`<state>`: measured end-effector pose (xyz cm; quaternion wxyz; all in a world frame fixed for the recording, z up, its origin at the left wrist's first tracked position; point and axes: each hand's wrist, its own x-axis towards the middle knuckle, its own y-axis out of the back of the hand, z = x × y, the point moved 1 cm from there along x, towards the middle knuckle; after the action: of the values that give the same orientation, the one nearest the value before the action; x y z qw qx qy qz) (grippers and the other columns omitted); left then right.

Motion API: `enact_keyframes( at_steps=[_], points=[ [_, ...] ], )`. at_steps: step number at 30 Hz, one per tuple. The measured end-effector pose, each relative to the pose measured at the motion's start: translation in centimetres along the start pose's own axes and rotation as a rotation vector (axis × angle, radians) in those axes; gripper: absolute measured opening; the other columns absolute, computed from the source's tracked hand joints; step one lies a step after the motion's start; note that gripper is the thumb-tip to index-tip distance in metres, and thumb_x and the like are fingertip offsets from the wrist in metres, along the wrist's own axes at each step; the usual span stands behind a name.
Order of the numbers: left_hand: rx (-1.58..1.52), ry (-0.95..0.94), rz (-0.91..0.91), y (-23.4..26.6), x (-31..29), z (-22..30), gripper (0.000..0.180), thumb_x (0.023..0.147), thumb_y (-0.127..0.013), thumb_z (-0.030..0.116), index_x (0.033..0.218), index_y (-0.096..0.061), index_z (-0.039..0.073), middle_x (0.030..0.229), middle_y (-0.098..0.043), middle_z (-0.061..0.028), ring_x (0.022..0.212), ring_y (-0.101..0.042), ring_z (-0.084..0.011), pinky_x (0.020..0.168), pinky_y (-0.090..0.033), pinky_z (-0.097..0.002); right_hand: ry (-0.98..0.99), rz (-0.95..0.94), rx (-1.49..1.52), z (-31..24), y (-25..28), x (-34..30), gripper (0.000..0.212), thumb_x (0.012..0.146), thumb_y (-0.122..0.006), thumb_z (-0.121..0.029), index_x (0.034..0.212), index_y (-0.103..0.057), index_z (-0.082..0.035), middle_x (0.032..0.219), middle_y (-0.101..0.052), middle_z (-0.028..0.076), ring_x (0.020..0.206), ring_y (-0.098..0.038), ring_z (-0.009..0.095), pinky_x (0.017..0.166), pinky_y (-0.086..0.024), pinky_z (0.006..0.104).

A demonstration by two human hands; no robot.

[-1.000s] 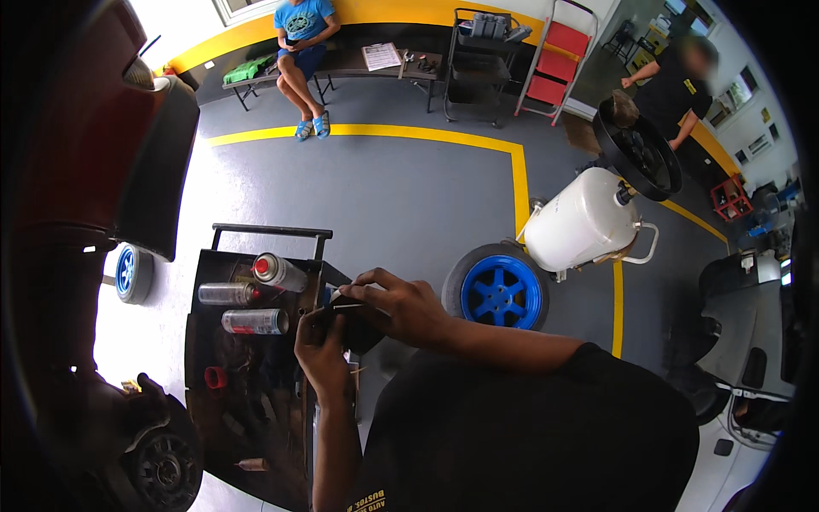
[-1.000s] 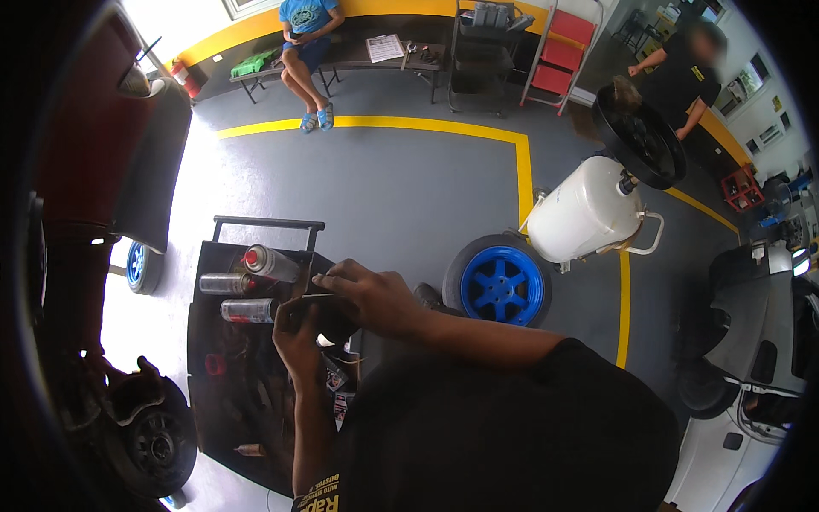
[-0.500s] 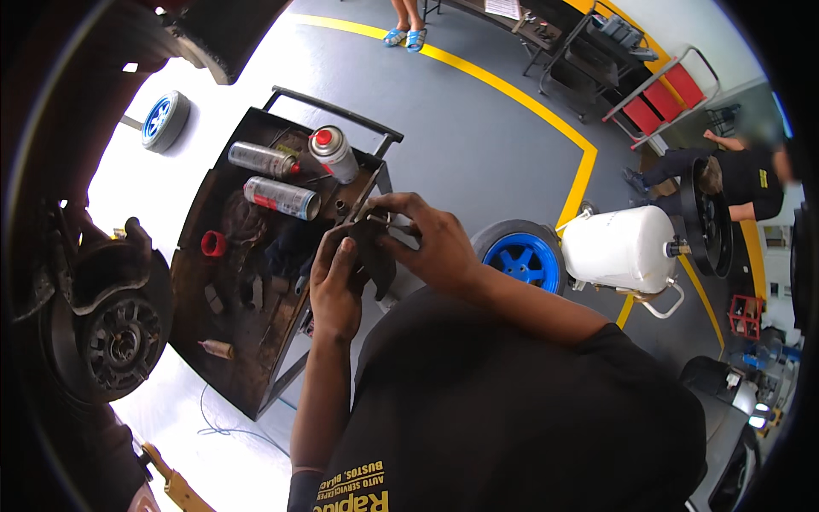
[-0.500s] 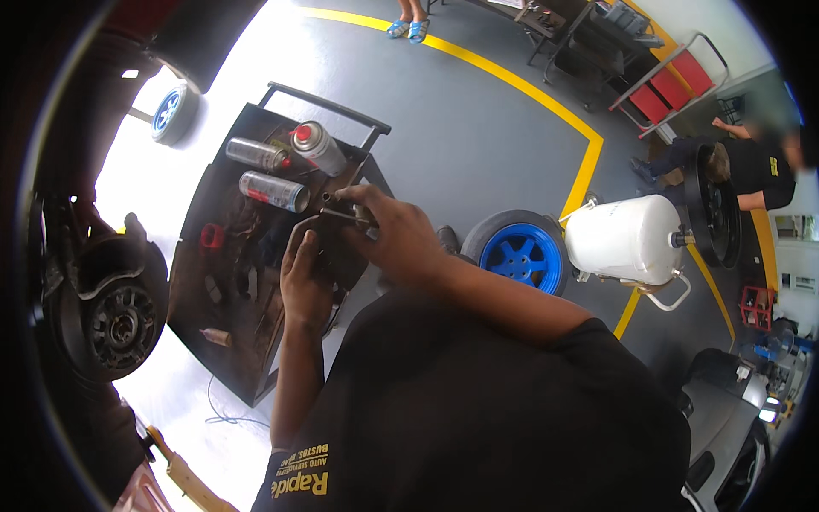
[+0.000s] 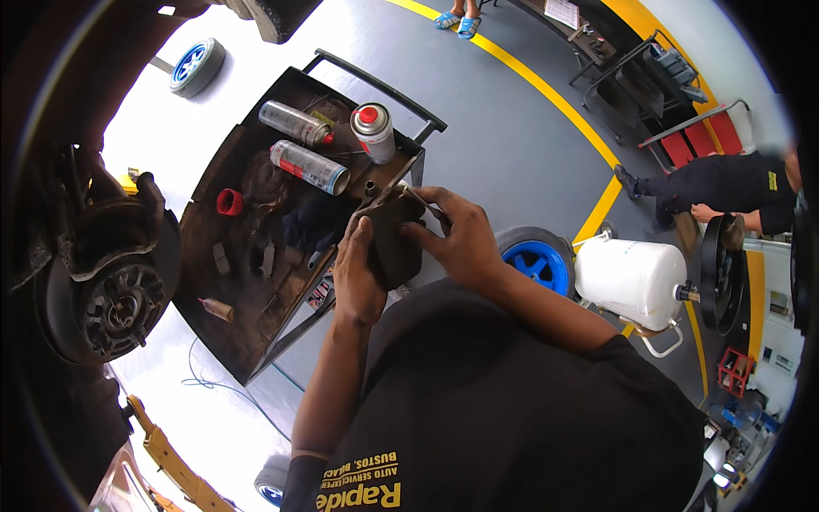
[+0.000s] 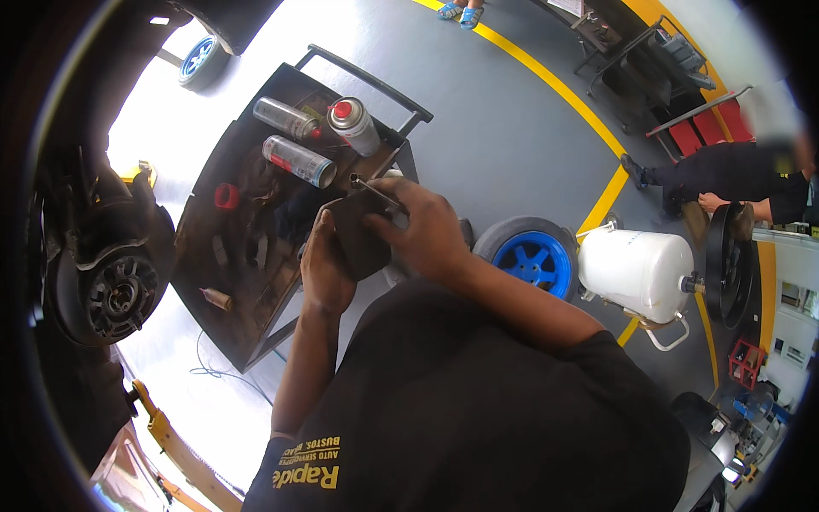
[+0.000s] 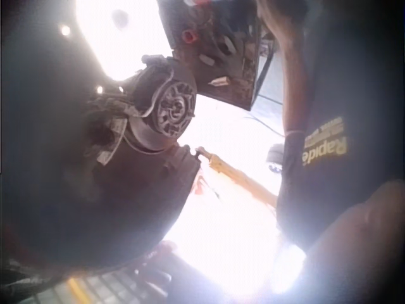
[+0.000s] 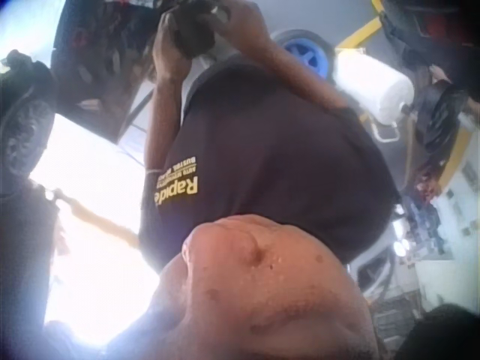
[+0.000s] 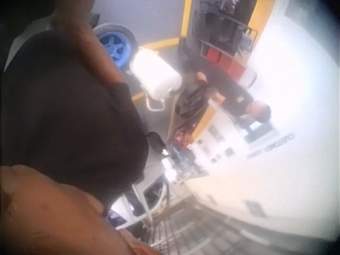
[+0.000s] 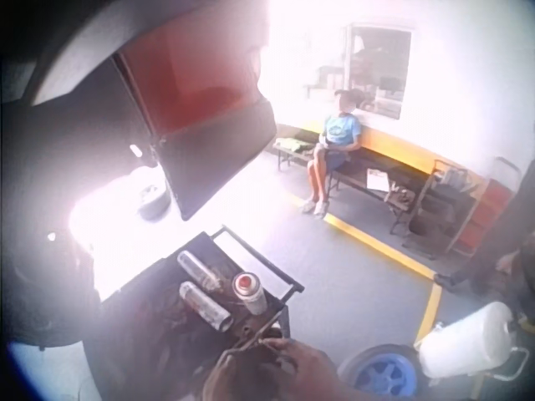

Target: The person cleans a small metal car part using a cloth and spray lubricant, then retrieves a socket wrench from a tool rack and returns to the work area. The person wipes the part repeatedly and sprays it with lubricant before placing it on a tray.

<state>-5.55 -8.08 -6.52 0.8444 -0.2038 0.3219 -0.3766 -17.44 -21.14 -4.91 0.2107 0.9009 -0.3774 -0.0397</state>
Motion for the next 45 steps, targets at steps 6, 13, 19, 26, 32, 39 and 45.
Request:
enact_keyframes(
  at_steps=[6, 13, 19, 26, 32, 39, 45],
  points=[
    [-0.043, 0.066, 0.032, 0.5, -0.1, -0.4, 0.044, 0.114, -0.049, 0.033, 0.143, -0.056, 0.001, 0.127, -0.068, -0.0135, 0.109, -0.07, -0.021, 0.094, -0.059, -0.0355, 0.017, -0.015, -0.039, -0.1, -0.2, 0.2, 0.043, 0.088, -0.086, -0.019, 0.125, -0.071, -0.003, 0.099, -0.074, 0.008, 0.06, -0.049, 0.009, 0.057, -0.045, 0.0288],
    [-0.033, 0.034, 0.076, 1.4, -0.2, -1.2, 0.041, 0.113, -0.056, 0.03, 0.141, -0.059, 0.001, 0.123, -0.071, -0.0123, 0.104, -0.072, -0.0195, 0.091, -0.059, -0.0327, -0.026, -0.054, -0.068, 0.7, -1.0, 0.0, 0.032, 0.089, -0.085, -0.017, 0.114, -0.071, -0.003, 0.09, -0.072, 0.006, 0.058, -0.049, 0.008, 0.056, -0.044, 0.0278],
    [0.138, -0.012, 0.071, 2.6, -1.0, -1.1, 0.034, 0.112, -0.057, 0.026, 0.136, -0.061, 0.002, 0.124, -0.07, -0.0105, 0.106, -0.069, -0.014, 0.092, -0.054, -0.0281, 0.22, -0.051, -0.151, 0.8, -0.8, 0.9, 0.018, 0.093, -0.081, -0.015, 0.101, -0.068, -0.004, 0.087, -0.065, 0.002, 0.064, -0.05, 0.004, 0.058, -0.04, 0.0235],
    [0.387, -0.208, 0.089, 3.9, -1.8, 0.5, 0.041, 0.107, -0.064, 0.024, 0.141, -0.056, 0.003, 0.126, -0.065, -0.0091, 0.111, -0.065, -0.0158, 0.095, -0.055, -0.0318, -0.285, -0.401, 0.322, -1.6, 0.0, 1.2, 0.018, 0.096, -0.078, -0.017, 0.108, -0.071, -0.005, 0.078, -0.057, -0.006, 0.069, -0.049, -0.001, 0.06, -0.038, 0.0204],
    [0.572, -0.274, 0.131, 3.3, -3.2, 2.4, 0.061, 0.095, -0.081, 0.013, 0.146, -0.049, 0.001, 0.127, -0.063, -0.0083, 0.114, -0.064, -0.0182, 0.099, -0.053, -0.0324, -0.254, -0.555, 0.229, -3.0, 0.0, 2.2, 0.02, 0.095, -0.078, -0.016, 0.111, -0.075, -0.005, 0.08, -0.061, -0.008, 0.07, -0.047, -0.001, 0.061, -0.038, 0.0207],
    [0.489, -0.264, 0.035, 3.6, -3.9, 4.0, 0.058, 0.094, -0.077, 0.0, 0.146, -0.052, 0.0, 0.129, -0.065, -0.0103, 0.12, -0.062, -0.0163, 0.104, -0.051, -0.0319, -0.072, -0.587, 0.06, -2.6, 0.4, 3.5, 0.022, 0.091, -0.079, -0.016, 0.106, -0.074, -0.001, 0.084, -0.068, 0.001, 0.076, -0.058, 0.007, 0.072, -0.048, 0.0279],
    [0.547, -0.22, 0.071, 3.5, -3.6, 4.1, 0.056, 0.093, -0.074, -0.003, 0.145, -0.053, 0.0, 0.129, -0.067, -0.0113, 0.119, -0.064, -0.0167, 0.102, -0.053, -0.0326, 0.013, -0.679, -0.18, -2.8, 0.9, 4.7, 0.035, 0.089, -0.081, -0.026, 0.113, -0.075, -0.001, 0.09, -0.076, 0.016, 0.082, -0.072, 0.023, 0.083, -0.055, 0.0384]
  ],
)
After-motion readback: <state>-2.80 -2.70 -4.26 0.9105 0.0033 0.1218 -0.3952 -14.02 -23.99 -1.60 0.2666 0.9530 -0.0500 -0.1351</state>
